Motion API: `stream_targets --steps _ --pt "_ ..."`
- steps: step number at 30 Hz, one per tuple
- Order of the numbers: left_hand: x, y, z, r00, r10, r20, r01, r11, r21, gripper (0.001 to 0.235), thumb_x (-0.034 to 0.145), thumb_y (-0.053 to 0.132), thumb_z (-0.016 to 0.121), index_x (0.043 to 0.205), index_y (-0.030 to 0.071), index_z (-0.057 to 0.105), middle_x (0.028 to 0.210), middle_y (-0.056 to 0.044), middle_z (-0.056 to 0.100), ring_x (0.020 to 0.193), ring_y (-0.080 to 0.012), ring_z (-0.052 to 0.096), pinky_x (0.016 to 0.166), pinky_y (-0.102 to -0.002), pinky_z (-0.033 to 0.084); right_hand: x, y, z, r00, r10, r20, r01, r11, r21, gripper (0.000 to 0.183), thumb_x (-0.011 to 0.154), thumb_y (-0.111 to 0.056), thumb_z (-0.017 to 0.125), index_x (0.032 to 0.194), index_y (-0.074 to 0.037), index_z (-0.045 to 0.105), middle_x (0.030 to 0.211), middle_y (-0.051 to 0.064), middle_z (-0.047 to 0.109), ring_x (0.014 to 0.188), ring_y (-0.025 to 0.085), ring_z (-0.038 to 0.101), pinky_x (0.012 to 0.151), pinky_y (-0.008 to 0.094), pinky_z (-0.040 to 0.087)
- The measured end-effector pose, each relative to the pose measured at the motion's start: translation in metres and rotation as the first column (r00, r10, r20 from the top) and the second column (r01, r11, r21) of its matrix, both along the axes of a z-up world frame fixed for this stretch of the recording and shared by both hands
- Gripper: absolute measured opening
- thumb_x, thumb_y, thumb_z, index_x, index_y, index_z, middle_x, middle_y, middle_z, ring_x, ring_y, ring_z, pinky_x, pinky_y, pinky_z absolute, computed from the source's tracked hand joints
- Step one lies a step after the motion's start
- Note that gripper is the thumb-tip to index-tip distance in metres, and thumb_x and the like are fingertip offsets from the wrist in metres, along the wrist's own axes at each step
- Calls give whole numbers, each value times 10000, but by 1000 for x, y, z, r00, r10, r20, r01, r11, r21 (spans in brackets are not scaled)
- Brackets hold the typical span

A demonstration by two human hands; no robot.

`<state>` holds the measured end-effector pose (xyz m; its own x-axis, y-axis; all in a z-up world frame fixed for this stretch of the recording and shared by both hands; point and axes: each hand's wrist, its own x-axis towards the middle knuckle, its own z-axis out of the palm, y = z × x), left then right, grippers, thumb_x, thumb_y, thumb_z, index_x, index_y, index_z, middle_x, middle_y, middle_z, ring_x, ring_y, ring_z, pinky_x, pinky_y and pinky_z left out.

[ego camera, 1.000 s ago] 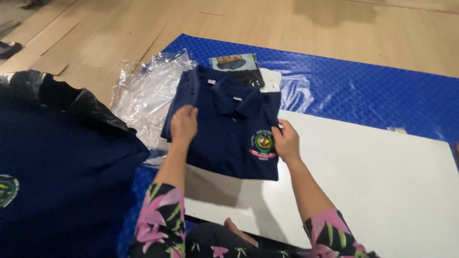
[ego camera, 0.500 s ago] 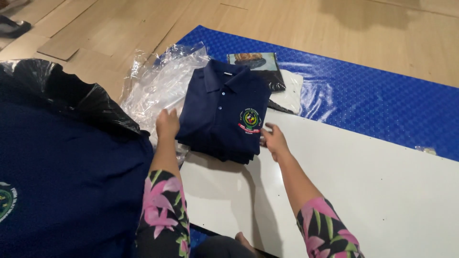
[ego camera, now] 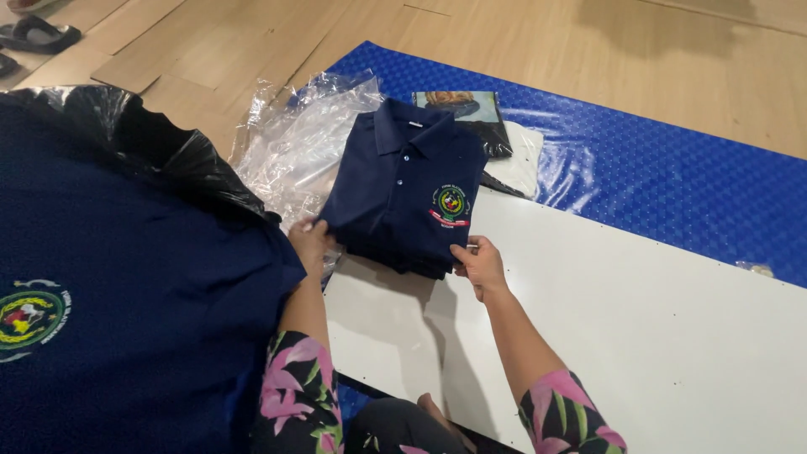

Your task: The person folds a navy blue polo shirt on a white board placed on a blue mat. They smooth the fabric, fold the sleeves and body, and place the folded shirt next to a stack of similar shirts.

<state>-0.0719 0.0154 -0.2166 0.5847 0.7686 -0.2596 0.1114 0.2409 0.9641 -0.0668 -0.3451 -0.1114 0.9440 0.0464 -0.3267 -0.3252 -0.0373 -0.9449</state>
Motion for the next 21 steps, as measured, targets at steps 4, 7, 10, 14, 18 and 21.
stream_targets --steps 4,7,10,14,18,21 --pt "11 -11 1 966 157 204 -160 987 -1 363 911 37 715 1242 -5 571 994 -181 627 776 -249 703 652 -350 639 -20 4 -12 986 -42 161 55 995 -78 418 867 -77 794 1195 38 560 796 100 643 634 201 682 587 304 628" --pt "26 -3 -42 954 301 -16 -291 933 213 329 808 73 759 1124 60 667 993 -196 674 945 -325 715 717 -414 588 -28 5 -25 966 28 255 38 967 -252 401 880 -85 793 1192 8 559 817 141 706 652 219 711 566 294 623" --pt "8 -10 -48 887 228 -402 -56 916 397 324 853 262 829 1149 194 717 1034 -30 765 1036 -233 737 853 -378 607 -45 -2 -16 976 110 186 -40 939 -341 467 868 -27 757 1282 28 550 981 212 742 808 261 750 694 325 641" --pt "-39 -51 22 971 150 -184 11 745 667 555 847 213 811 1319 50 570 1196 -210 656 1161 -395 641 990 -503 524 -53 -4 -7 969 121 217 -8 888 -459 615 883 -196 764 1423 -81 495 1286 190 655 1123 341 679 915 453 585" --pt "-81 -94 66 976 -104 192 -126 451 884 585 786 115 857 1299 -17 610 1316 -329 564 1274 -502 538 1090 -569 429 -68 15 10 822 96 561 198 876 -440 567 875 -154 733 1366 22 510 1396 267 498 1365 441 484 1147 506 429" --pt "-133 -108 141 967 -222 128 -24 421 907 354 849 174 798 1162 33 712 1273 -239 651 1234 -423 610 1067 -497 472 -79 43 25 622 188 760 195 903 -383 462 899 -138 733 1305 9 568 1336 226 513 1359 426 464 1140 510 387"
